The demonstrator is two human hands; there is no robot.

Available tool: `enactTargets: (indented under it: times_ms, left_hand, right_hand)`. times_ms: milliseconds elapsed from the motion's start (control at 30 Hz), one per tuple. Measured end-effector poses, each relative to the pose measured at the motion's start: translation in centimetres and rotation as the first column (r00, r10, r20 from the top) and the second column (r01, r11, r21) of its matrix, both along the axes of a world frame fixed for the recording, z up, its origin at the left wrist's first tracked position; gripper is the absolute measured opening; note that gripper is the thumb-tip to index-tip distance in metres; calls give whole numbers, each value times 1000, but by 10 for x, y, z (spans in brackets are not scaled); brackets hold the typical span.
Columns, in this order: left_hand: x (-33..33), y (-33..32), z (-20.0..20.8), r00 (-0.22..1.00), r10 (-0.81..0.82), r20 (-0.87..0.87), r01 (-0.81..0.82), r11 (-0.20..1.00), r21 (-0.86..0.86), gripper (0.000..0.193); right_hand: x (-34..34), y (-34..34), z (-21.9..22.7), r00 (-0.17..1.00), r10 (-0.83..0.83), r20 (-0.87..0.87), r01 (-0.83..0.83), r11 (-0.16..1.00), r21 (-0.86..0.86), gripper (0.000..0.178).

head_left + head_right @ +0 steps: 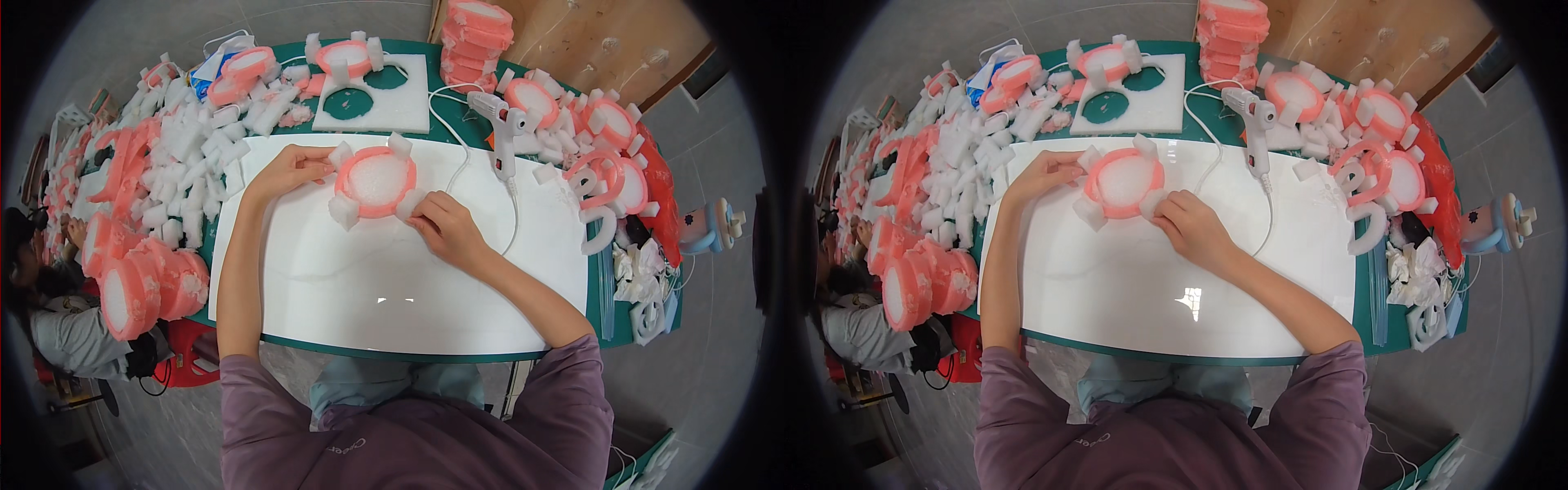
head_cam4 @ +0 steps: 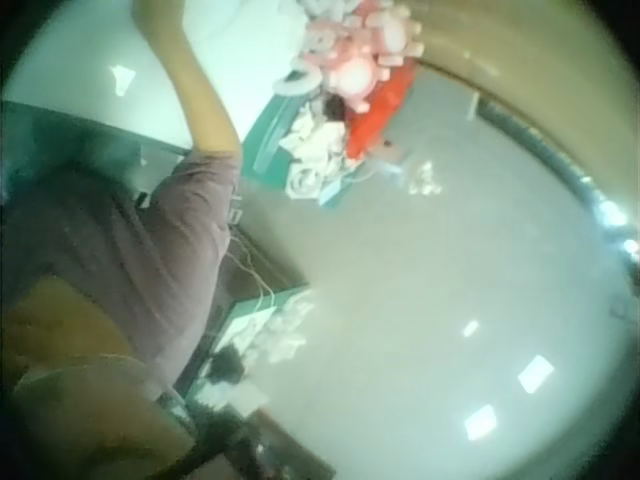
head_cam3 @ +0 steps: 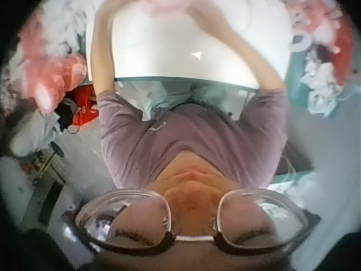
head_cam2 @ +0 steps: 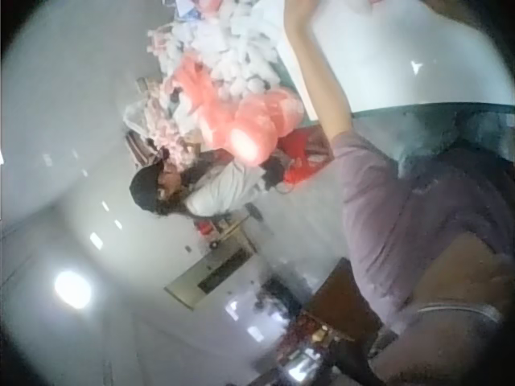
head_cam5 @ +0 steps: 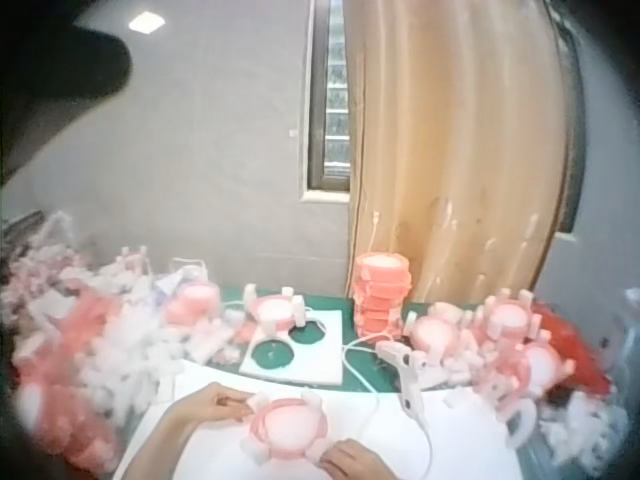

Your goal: The person assembles a foam structure by applying hot glue with a glue gun and attaching foam pieces onto a foam ring, then pressing and fitting the pieces together by hand.

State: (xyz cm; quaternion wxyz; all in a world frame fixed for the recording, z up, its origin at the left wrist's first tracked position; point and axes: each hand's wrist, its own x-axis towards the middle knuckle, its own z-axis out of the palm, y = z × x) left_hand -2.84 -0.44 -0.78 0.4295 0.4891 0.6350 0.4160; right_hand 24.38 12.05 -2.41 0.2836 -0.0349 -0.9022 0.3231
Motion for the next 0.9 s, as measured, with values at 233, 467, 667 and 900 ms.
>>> enactTargets:
  times_ms: [233,467,667,900]
  left_hand:
    - [3,1,2,999,36,9,-37,999,18,42]
    - [-3,-1,-1,999,-5,-31,4,1000,-30,45]
    - [2,-1,2,1000,29,-12,-29,999,23,42]
    - [5,-1,5,999,31,23,-32,999,31,42]
  right_hand:
    - [0,1,-2,1000,5,-3,-5,1000,4,7]
    - [0,1,-2,1000,8,0,-8,1000,6,7]
    - [0,1,-3,1000,3,-7,-3,1000,24,7]
    - [0,0,-1,1000,-11,-23,11,1000,18,7]
